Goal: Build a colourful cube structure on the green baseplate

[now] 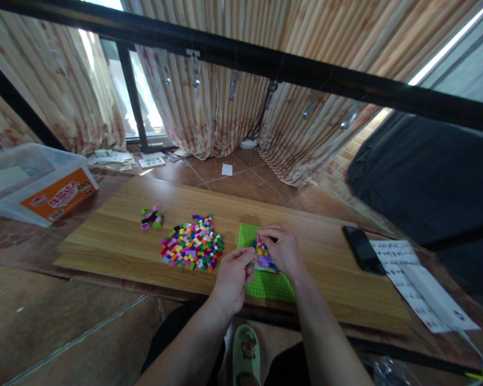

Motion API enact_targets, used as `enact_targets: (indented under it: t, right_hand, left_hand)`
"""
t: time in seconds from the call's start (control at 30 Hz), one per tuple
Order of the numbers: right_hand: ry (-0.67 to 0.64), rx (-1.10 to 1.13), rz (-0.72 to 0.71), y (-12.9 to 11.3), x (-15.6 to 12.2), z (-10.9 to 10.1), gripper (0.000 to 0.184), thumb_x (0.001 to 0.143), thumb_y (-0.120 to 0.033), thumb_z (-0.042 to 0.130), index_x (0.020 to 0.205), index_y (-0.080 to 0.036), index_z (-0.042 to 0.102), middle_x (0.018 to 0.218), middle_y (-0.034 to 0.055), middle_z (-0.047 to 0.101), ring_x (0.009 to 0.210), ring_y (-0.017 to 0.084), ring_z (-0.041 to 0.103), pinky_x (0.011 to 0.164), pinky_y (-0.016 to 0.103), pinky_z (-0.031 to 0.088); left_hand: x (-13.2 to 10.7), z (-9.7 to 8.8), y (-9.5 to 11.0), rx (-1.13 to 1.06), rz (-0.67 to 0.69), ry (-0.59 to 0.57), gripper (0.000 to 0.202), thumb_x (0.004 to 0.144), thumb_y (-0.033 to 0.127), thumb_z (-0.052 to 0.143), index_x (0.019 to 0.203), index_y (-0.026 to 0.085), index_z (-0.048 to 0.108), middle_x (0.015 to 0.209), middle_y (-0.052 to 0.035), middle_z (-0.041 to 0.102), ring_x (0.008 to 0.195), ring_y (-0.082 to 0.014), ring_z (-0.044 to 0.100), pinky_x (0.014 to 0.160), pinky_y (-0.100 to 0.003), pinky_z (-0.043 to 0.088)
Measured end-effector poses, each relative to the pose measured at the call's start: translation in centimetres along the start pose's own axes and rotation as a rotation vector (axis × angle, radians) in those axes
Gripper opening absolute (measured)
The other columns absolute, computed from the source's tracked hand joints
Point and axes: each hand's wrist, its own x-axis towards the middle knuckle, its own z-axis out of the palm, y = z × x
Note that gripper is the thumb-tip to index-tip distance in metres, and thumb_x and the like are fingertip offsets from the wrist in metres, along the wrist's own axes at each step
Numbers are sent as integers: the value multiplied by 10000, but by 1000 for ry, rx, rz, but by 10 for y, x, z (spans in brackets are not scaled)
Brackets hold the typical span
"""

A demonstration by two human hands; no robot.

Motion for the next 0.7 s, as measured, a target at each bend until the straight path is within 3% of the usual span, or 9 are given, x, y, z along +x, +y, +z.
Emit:
enact_targets:
  t: [0.7]
  right_hand:
    - [-27, 112, 166, 10, 2, 5, 171, 780, -220, 614, 823, -254, 776, 870, 28, 771, 809, 192, 708, 774, 324, 547]
  left_hand:
    - [-1, -2, -3, 13, -1, 25, 272, 574, 273, 803, 655, 128, 588, 582, 49, 500, 450, -15, 372, 432, -156, 243]
